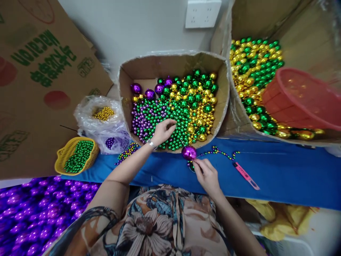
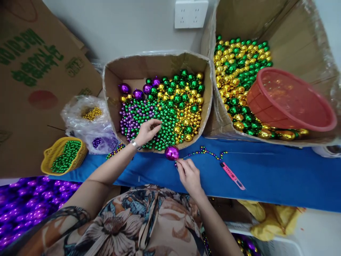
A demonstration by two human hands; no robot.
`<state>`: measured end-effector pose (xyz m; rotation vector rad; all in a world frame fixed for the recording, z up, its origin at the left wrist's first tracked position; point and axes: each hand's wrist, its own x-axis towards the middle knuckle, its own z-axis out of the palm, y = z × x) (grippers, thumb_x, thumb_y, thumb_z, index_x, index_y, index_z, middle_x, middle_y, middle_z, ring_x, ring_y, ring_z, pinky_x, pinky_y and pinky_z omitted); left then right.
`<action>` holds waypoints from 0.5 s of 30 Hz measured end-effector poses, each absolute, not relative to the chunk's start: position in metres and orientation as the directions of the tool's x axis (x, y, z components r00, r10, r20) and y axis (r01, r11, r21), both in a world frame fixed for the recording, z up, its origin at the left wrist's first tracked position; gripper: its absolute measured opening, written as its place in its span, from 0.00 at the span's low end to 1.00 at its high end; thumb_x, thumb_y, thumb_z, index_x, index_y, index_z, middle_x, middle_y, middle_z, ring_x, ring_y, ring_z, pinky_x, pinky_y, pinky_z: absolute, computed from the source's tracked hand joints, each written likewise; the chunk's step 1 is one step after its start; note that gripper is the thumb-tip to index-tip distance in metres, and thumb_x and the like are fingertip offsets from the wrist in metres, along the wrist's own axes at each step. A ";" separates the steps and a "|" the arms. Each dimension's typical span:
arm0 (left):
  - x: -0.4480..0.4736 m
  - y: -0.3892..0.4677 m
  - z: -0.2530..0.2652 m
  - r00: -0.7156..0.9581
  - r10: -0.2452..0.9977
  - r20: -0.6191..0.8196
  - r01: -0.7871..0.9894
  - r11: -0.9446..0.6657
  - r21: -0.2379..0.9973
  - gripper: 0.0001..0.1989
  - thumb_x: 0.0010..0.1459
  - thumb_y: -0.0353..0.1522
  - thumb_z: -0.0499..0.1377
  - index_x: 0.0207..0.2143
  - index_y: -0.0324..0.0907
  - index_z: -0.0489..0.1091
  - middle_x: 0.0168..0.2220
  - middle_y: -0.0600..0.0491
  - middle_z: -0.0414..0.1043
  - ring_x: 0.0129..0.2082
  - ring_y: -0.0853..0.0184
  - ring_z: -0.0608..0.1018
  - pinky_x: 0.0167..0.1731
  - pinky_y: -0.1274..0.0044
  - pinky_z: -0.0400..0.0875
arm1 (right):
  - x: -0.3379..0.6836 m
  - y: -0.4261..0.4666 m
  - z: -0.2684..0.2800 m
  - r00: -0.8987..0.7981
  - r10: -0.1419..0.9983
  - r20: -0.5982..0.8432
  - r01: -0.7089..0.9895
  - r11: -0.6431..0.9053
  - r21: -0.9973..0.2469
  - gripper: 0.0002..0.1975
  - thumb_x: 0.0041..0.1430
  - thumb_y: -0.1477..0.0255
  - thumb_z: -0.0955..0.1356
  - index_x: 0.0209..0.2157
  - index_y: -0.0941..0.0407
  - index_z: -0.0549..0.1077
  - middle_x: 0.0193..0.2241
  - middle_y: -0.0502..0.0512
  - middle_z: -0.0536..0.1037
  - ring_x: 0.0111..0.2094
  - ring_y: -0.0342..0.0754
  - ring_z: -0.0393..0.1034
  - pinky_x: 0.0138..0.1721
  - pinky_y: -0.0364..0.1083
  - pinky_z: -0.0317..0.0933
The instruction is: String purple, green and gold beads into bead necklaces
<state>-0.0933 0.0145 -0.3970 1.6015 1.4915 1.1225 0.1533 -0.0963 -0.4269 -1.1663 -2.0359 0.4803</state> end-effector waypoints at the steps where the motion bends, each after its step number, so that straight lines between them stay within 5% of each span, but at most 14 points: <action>1: -0.093 0.008 -0.393 -0.035 0.998 0.051 0.192 -0.043 0.981 0.10 0.58 0.34 0.60 0.42 0.40 0.74 0.35 0.50 0.75 0.33 0.68 0.75 0.33 0.75 0.69 | 0.153 -0.097 -0.426 -0.322 0.853 0.411 0.580 0.521 -0.626 0.08 0.65 0.74 0.64 0.43 0.55 0.73 0.32 0.52 0.74 0.33 0.42 0.72 0.38 0.42 0.66; 3: -0.092 -0.008 -0.385 0.024 0.991 -0.133 -0.196 0.136 0.971 0.15 0.56 0.38 0.63 0.43 0.40 0.73 0.35 0.51 0.76 0.30 0.70 0.76 0.30 0.78 0.70 | 0.152 -0.097 -0.426 -0.323 0.852 0.412 0.579 0.522 -0.626 0.08 0.65 0.74 0.64 0.43 0.55 0.73 0.32 0.52 0.74 0.32 0.42 0.72 0.38 0.42 0.66; 5: -0.089 -0.022 -0.379 0.097 0.966 -0.238 -0.390 0.257 0.884 0.17 0.53 0.39 0.66 0.42 0.39 0.74 0.36 0.50 0.76 0.30 0.71 0.76 0.29 0.79 0.71 | 0.150 -0.097 -0.425 -0.326 0.856 0.401 0.580 0.516 -0.630 0.08 0.65 0.74 0.64 0.43 0.55 0.73 0.32 0.52 0.74 0.32 0.42 0.72 0.37 0.42 0.65; 15: -0.083 -0.041 -0.374 0.127 0.944 -0.305 -0.460 0.328 0.825 0.18 0.49 0.38 0.69 0.40 0.37 0.75 0.35 0.50 0.76 0.29 0.73 0.76 0.28 0.80 0.72 | 0.148 -0.099 -0.425 -0.353 0.856 0.377 0.597 0.516 -0.614 0.09 0.66 0.73 0.63 0.43 0.55 0.74 0.32 0.53 0.75 0.32 0.43 0.72 0.37 0.42 0.66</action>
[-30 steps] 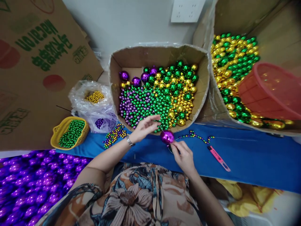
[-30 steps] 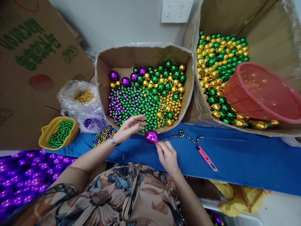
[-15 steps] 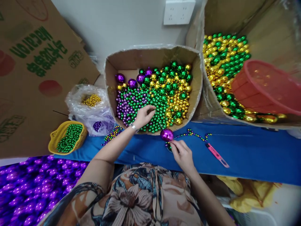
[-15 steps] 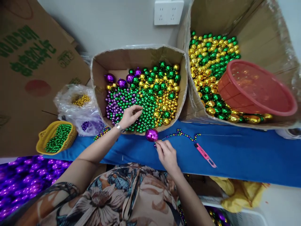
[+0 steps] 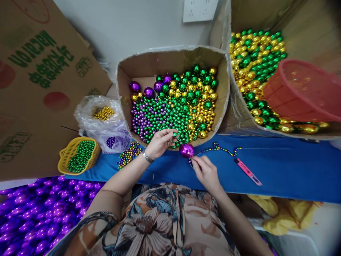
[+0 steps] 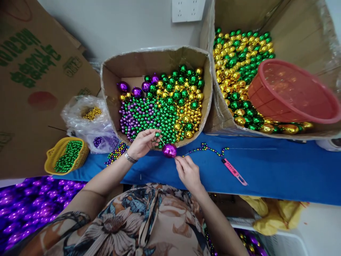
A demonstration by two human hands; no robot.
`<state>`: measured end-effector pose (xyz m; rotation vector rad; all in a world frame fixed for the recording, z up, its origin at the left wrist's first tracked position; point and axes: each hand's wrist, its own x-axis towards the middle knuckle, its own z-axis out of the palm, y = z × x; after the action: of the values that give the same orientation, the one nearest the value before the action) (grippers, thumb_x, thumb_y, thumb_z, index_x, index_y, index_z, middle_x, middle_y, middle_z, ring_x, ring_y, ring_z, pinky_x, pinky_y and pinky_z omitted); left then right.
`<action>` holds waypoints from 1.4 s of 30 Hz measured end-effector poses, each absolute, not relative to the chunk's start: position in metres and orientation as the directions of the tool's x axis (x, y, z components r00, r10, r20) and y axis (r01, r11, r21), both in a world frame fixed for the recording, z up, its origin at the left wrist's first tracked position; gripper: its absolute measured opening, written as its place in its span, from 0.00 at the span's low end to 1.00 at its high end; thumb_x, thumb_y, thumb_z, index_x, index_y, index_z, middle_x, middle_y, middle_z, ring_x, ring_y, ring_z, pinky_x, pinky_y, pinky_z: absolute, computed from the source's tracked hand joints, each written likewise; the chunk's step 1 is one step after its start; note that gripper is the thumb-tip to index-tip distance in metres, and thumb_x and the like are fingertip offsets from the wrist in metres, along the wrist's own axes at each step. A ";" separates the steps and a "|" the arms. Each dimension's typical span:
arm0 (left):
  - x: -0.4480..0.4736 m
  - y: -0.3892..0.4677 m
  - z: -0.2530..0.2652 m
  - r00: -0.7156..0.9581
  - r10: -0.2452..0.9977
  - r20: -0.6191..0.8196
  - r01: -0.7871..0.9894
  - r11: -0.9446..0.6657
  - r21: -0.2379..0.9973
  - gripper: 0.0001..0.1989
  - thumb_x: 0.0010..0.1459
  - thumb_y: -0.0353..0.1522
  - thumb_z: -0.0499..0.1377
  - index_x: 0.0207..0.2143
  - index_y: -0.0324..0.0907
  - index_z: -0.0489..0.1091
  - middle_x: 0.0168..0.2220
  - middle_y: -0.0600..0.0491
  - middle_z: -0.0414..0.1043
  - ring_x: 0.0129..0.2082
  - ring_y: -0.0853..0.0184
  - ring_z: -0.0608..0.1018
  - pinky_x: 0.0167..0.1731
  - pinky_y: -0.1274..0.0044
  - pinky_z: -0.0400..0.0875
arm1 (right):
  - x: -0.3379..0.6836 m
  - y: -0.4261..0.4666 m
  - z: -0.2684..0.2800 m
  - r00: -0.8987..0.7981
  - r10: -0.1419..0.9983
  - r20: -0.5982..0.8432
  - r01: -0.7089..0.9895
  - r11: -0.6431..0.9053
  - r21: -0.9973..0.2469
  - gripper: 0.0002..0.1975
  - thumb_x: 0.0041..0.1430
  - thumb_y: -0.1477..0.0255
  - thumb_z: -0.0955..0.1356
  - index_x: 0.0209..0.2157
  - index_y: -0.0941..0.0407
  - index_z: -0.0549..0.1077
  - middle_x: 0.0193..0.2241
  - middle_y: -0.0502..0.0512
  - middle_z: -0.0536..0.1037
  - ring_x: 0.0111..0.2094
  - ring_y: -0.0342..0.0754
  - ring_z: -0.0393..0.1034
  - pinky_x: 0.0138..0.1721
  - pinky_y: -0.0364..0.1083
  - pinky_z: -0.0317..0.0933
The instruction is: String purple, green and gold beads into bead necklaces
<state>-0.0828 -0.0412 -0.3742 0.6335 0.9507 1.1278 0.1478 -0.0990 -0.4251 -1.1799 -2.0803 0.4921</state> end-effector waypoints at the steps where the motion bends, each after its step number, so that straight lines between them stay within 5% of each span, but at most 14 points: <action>1: -0.083 -0.042 -0.375 0.123 0.945 -0.303 -0.449 0.325 0.832 0.18 0.49 0.39 0.69 0.40 0.38 0.75 0.35 0.50 0.76 0.29 0.72 0.76 0.28 0.80 0.72 | 0.148 -0.099 -0.425 -0.357 0.853 0.380 0.602 0.522 -0.605 0.09 0.66 0.73 0.63 0.43 0.55 0.74 0.32 0.53 0.75 0.32 0.43 0.72 0.37 0.42 0.66; 6: -0.090 -0.049 -0.376 0.062 0.982 -0.177 -0.245 0.187 0.951 0.15 0.53 0.39 0.67 0.40 0.39 0.76 0.34 0.52 0.76 0.29 0.74 0.76 0.29 0.81 0.71 | 0.150 -0.104 -0.427 -0.371 0.827 0.423 0.651 0.556 -0.516 0.09 0.66 0.73 0.64 0.44 0.56 0.74 0.31 0.53 0.74 0.30 0.42 0.71 0.35 0.41 0.64; 10: -0.097 -0.065 -0.380 0.273 0.958 -0.092 -0.014 0.100 0.995 0.14 0.52 0.35 0.68 0.40 0.39 0.75 0.36 0.51 0.77 0.32 0.73 0.77 0.34 0.80 0.72 | 0.146 -0.115 -0.442 -0.393 0.834 0.388 0.653 0.550 -0.520 0.08 0.66 0.73 0.62 0.43 0.55 0.73 0.32 0.54 0.75 0.31 0.43 0.72 0.34 0.41 0.64; 16: -0.090 -0.096 -0.409 0.387 0.920 -0.065 0.199 -0.015 0.980 0.11 0.57 0.37 0.64 0.37 0.37 0.77 0.37 0.46 0.80 0.35 0.67 0.80 0.38 0.77 0.75 | 0.140 -0.135 -0.483 -0.413 0.901 0.129 0.707 0.407 -0.578 0.09 0.66 0.73 0.60 0.36 0.56 0.71 0.32 0.56 0.77 0.33 0.46 0.73 0.33 0.42 0.63; 20: -0.087 -0.104 -0.411 0.364 0.927 0.092 0.290 -0.207 0.934 0.08 0.59 0.35 0.62 0.37 0.40 0.78 0.42 0.46 0.79 0.42 0.65 0.81 0.44 0.75 0.75 | 0.151 -0.134 -0.478 -0.466 0.885 -0.014 0.768 0.396 -0.504 0.10 0.65 0.72 0.61 0.44 0.56 0.72 0.37 0.57 0.78 0.34 0.46 0.74 0.32 0.41 0.64; 28: -0.068 -0.103 -0.351 0.336 0.900 0.277 0.235 -0.365 0.901 0.07 0.60 0.31 0.60 0.39 0.44 0.77 0.39 0.49 0.80 0.40 0.65 0.81 0.42 0.71 0.76 | 0.139 -0.119 -0.422 -0.450 0.849 0.277 0.578 0.513 -0.635 0.16 0.68 0.68 0.60 0.54 0.54 0.69 0.46 0.59 0.77 0.47 0.47 0.73 0.47 0.44 0.69; 32: -0.063 -0.102 -0.355 0.266 0.931 0.251 0.137 -0.294 0.946 0.07 0.60 0.32 0.60 0.39 0.43 0.76 0.40 0.48 0.79 0.41 0.65 0.80 0.43 0.71 0.76 | 0.135 -0.116 -0.423 -0.447 0.841 0.305 0.507 0.519 -0.688 0.14 0.68 0.71 0.59 0.44 0.54 0.75 0.36 0.56 0.79 0.37 0.44 0.75 0.40 0.43 0.69; 35: -0.057 -0.098 -0.378 0.305 0.931 0.199 0.093 -0.237 0.967 0.15 0.61 0.33 0.60 0.51 0.43 0.71 0.49 0.45 0.75 0.46 0.63 0.78 0.46 0.70 0.75 | 0.142 -0.113 -0.414 -0.399 0.868 0.296 0.456 0.468 -0.757 0.13 0.68 0.71 0.59 0.44 0.55 0.74 0.36 0.54 0.79 0.32 0.42 0.74 0.36 0.41 0.68; 38: -0.040 -0.090 -0.402 0.478 0.847 0.233 0.159 -0.344 0.925 0.26 0.56 0.36 0.64 0.56 0.43 0.66 0.55 0.43 0.70 0.54 0.57 0.73 0.53 0.64 0.69 | 0.149 -0.107 -0.389 -0.364 0.897 0.253 0.391 0.393 -0.832 0.14 0.69 0.68 0.59 0.45 0.55 0.74 0.31 0.51 0.78 0.27 0.40 0.71 0.32 0.40 0.67; 42: -0.005 -0.076 -0.412 0.608 0.725 0.323 0.151 -0.505 0.850 0.19 0.56 0.37 0.63 0.50 0.41 0.71 0.50 0.42 0.72 0.54 0.55 0.72 0.56 0.60 0.66 | 0.159 -0.097 -0.339 -0.286 0.929 0.236 0.270 0.314 -0.910 0.16 0.69 0.62 0.59 0.43 0.54 0.74 0.19 0.45 0.67 0.22 0.39 0.66 0.25 0.40 0.64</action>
<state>-0.0051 -0.0760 -0.4119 1.9989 0.6920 0.8712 0.1594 -0.0974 -0.3388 -1.0807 -1.7500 0.9984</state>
